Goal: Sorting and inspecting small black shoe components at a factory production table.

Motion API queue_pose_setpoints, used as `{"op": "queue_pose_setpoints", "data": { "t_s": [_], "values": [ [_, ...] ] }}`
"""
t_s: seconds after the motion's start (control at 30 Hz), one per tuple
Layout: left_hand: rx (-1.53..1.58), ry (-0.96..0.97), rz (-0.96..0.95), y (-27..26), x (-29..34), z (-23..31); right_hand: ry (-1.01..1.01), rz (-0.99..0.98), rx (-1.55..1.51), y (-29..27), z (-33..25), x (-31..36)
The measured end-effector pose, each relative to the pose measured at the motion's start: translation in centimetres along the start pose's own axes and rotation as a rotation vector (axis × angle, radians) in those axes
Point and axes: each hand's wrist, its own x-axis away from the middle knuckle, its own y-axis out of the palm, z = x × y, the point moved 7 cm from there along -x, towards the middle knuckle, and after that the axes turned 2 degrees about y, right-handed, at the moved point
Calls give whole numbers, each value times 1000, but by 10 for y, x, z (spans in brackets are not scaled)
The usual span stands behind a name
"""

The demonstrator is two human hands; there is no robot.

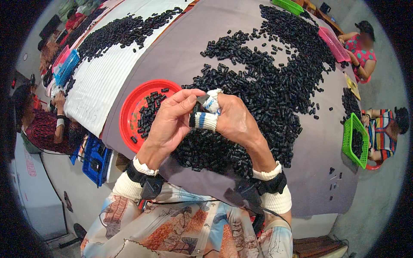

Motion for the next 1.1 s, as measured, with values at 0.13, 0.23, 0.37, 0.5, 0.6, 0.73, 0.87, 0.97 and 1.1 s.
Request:
{"op": "queue_pose_setpoints", "data": {
  "t_s": [0.13,0.23,0.37,0.5,0.6,0.73,0.87,0.97,1.1],
  "values": [
    [-8,-12,53,0,1,-2,-16,-28,9,0,3,0],
    [-18,-17,57,-3,0,-4,-5,-42,28,1,4,-1],
    [-31,-9,81,-3,1,-3,-40,-43,-15,3,5,-1],
    [-86,-7,75,-3,1,-2,-45,-61,2,6,9,0],
    [-67,-6,89,-5,1,-1,-82,-61,9,6,5,1],
    [-221,45,203,-26,8,20,-9,-13,-9,-12,5,8],
    [-874,199,409,-101,31,61,185,77,-152,-42,32,17],
    [-1002,176,429,-109,33,59,229,190,-246,-60,40,29],
    [-1097,81,238,-74,9,15,219,211,-163,-71,67,35]
  ]
}}
